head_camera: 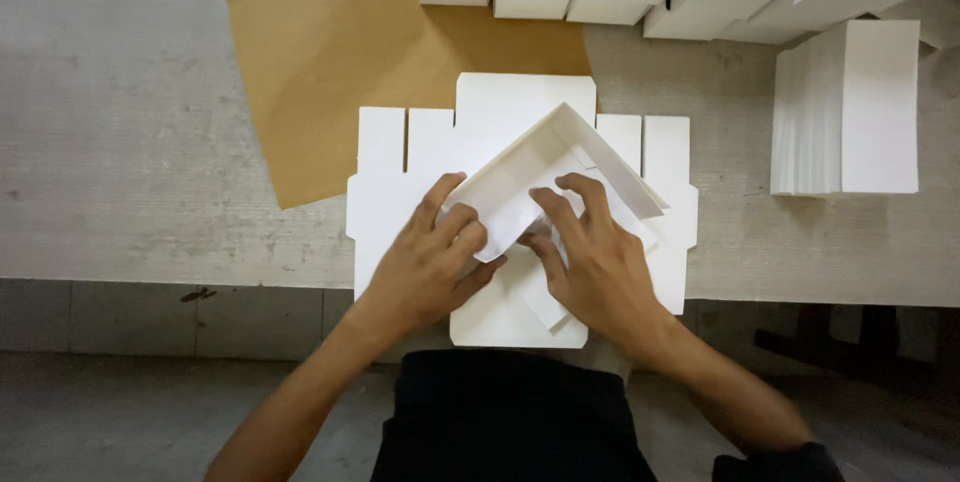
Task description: The person assembles white cardboard boxes by hand on a workbench. They fold the pre-cut flaps of the flat cardboard sheets to form rectangular boxes and place the finished items into a stack.
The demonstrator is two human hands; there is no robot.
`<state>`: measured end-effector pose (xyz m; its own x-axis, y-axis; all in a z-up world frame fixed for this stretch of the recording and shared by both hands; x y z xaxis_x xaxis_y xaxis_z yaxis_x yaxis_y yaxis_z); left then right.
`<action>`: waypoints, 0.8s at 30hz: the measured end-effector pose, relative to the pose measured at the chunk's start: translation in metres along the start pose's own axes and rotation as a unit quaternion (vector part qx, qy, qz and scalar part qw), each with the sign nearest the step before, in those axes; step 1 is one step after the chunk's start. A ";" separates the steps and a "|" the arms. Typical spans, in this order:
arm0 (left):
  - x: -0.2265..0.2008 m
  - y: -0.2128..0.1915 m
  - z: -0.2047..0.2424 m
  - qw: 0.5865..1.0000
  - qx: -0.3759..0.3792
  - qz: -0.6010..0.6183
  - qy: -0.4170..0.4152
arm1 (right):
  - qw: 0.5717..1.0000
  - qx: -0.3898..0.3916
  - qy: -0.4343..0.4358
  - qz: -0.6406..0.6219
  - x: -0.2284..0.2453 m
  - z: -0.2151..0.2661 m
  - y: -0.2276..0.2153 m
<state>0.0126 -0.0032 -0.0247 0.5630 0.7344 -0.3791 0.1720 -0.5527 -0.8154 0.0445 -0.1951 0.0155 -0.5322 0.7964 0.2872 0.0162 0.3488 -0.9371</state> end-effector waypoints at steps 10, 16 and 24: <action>0.018 -0.009 0.005 0.997 0.014 0.048 0.052 | 0.988 -0.081 -0.134 0.009 -0.024 0.011 -0.067; 0.031 -0.017 0.004 0.990 0.002 0.067 0.122 | 0.971 0.177 -0.160 0.035 -0.053 -0.009 -0.076; 0.030 -0.019 0.000 0.988 0.040 0.059 0.139 | 0.963 0.154 -0.202 -0.092 -0.049 -0.040 -0.022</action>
<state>0.0257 0.0296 -0.0205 0.7773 0.5236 -0.3487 0.0326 -0.5871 -0.8089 0.1043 -0.2216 0.0303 -0.7888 0.4568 0.4113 -0.3285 0.2523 -0.9102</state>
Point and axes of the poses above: each hand's wrist, its own z-axis away from the middle knuckle, its own y-axis out of the palm, x = y × z, the point moved 3 cm from there along -z, towards the middle knuckle, and after that the axes turned 1 degree about z, right-handed, at the moved point
